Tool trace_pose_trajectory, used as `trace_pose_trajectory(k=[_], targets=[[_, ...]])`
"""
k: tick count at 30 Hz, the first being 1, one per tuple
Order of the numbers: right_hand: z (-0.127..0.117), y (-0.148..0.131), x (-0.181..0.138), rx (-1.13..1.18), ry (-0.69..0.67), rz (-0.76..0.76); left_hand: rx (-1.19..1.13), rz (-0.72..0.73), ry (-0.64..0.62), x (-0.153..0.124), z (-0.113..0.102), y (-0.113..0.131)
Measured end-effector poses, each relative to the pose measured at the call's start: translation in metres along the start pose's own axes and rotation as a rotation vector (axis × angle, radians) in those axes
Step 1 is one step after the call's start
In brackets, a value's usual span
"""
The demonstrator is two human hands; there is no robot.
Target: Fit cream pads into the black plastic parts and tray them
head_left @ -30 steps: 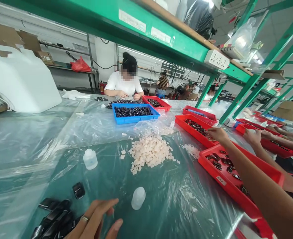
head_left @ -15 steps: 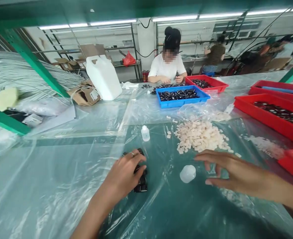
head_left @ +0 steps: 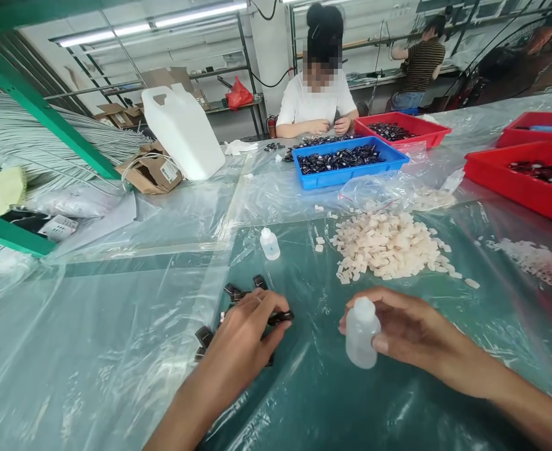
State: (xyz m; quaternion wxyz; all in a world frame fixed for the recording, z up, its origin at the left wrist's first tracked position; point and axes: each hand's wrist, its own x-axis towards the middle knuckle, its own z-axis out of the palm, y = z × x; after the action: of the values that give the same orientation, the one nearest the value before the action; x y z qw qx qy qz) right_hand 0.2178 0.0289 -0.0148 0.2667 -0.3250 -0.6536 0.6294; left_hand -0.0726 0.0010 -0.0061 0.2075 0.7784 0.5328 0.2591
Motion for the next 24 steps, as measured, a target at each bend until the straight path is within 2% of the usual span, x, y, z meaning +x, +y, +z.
trace_pose_trajectory(k=[2, 4, 8, 11, 14, 17, 20, 24], targets=[[0.005, 0.002, -0.004, 0.051, 0.073, 0.025, -0.170, 0.031, 0.103, -0.004, 0.010, 0.012], [0.010, 0.003, -0.008, -0.062, 0.151, 0.032, -0.328, 0.060, 0.186, -0.008, 0.021, 0.022], [0.017, -0.003, -0.012, -0.365, 0.262, -0.024, -0.523, 0.051, 0.215, -0.013, 0.036, 0.033], [0.019, -0.008, -0.013, -0.539, 0.337, -0.155, -0.606, 0.001, 0.251, -0.016, 0.042, 0.033], [0.019, -0.009, -0.015, -0.637, 0.312, -0.267, -0.594, -0.048, 0.343, -0.020, 0.045, 0.035], [0.017, 0.001, -0.021, -0.764, 0.265, -0.224, -0.574, -0.071, 0.410, -0.021, 0.047, 0.040], [0.014, 0.016, -0.030, -0.926, 0.270, -0.145, -0.590, -0.060, 0.417, -0.021, 0.049, 0.044], [0.012, 0.022, -0.037, -1.032, 0.263, -0.173, -0.580, -0.053, 0.399, -0.020, 0.052, 0.045]])
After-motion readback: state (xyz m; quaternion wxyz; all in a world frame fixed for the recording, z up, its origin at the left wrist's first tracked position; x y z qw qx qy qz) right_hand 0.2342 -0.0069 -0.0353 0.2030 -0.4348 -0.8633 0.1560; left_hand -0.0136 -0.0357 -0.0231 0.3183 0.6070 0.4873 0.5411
